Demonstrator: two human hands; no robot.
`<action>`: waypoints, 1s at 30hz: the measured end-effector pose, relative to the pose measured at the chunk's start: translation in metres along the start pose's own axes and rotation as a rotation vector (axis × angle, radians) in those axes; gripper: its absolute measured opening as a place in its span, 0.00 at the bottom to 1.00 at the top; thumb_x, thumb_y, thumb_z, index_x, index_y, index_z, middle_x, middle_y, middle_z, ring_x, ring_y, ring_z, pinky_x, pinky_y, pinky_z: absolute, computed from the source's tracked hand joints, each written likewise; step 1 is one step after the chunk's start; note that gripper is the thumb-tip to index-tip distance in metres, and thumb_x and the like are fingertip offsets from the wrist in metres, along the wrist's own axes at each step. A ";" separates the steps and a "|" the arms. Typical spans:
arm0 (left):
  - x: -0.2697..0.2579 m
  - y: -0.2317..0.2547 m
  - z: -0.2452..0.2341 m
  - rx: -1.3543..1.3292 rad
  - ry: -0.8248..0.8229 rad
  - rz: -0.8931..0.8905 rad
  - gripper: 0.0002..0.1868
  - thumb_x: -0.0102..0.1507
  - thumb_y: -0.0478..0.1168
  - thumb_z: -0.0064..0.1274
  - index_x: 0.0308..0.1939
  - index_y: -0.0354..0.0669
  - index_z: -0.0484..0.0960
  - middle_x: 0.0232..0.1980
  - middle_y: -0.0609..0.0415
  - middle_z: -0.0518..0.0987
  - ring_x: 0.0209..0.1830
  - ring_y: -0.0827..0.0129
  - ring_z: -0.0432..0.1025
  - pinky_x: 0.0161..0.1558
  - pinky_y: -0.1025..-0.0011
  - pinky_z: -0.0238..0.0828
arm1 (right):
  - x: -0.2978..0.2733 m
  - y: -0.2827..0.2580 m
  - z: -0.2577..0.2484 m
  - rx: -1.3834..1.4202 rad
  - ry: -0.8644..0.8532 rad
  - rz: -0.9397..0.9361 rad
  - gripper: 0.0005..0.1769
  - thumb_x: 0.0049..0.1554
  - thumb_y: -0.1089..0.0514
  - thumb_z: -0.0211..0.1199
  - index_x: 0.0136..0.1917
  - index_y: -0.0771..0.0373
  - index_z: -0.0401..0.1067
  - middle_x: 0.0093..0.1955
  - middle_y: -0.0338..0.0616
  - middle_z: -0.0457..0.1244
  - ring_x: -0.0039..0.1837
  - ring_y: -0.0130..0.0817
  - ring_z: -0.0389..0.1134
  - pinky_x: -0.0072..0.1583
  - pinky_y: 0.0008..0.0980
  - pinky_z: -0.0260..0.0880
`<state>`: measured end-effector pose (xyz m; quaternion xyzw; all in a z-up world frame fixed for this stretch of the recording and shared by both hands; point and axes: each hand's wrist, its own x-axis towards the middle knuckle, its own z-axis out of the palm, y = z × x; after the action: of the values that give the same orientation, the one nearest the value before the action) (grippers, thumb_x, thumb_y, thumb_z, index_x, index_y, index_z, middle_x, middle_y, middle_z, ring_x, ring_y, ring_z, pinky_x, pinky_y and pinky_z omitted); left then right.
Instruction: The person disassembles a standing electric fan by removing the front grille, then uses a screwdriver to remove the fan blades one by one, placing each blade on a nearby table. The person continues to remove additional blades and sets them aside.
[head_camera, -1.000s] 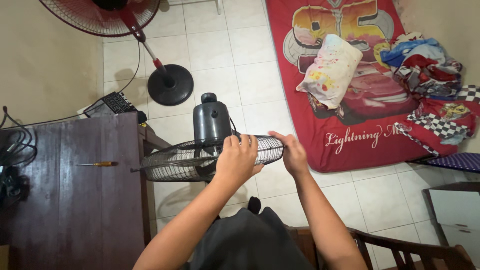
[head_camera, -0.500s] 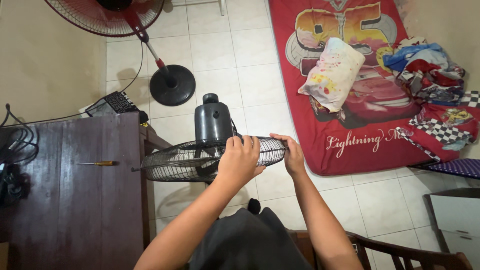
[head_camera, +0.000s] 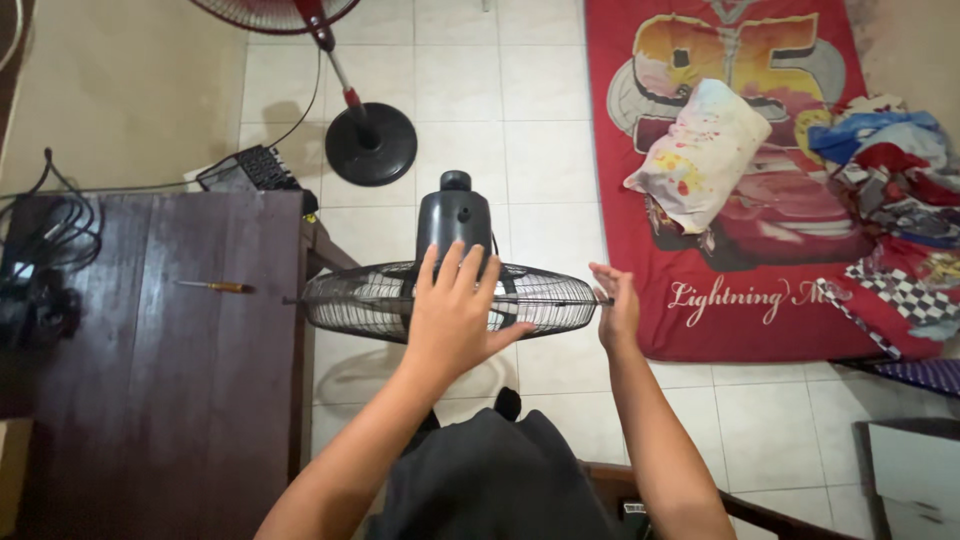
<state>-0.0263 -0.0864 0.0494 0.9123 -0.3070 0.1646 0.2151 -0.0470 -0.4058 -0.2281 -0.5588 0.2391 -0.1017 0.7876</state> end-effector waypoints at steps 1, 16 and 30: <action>0.002 0.005 0.002 0.004 0.014 0.005 0.46 0.51 0.69 0.64 0.56 0.30 0.80 0.61 0.35 0.75 0.67 0.41 0.64 0.70 0.42 0.53 | 0.007 0.010 -0.006 -0.050 -0.056 0.033 0.28 0.70 0.43 0.40 0.62 0.67 0.70 0.67 0.54 0.65 0.69 0.39 0.65 0.67 0.38 0.62; -0.003 0.019 0.018 0.097 0.098 -0.078 0.35 0.56 0.65 0.63 0.43 0.30 0.85 0.44 0.43 0.82 0.48 0.49 0.76 0.57 0.54 0.72 | 0.018 0.078 -0.032 0.002 -0.216 0.728 0.15 0.64 0.61 0.56 0.62 0.69 0.71 0.55 0.53 0.69 0.55 0.40 0.73 0.57 0.37 0.75; -0.004 0.021 0.014 0.062 0.117 -0.068 0.35 0.56 0.64 0.64 0.43 0.29 0.84 0.45 0.42 0.82 0.49 0.48 0.76 0.56 0.55 0.72 | 0.062 0.071 -0.043 -0.480 -0.717 0.766 0.14 0.58 0.67 0.64 0.57 0.74 0.75 0.55 0.51 0.71 0.55 0.36 0.74 0.57 0.32 0.76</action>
<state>-0.0408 -0.1064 0.0421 0.9173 -0.2577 0.2194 0.2099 -0.0223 -0.4431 -0.3220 -0.5949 0.1589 0.4439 0.6510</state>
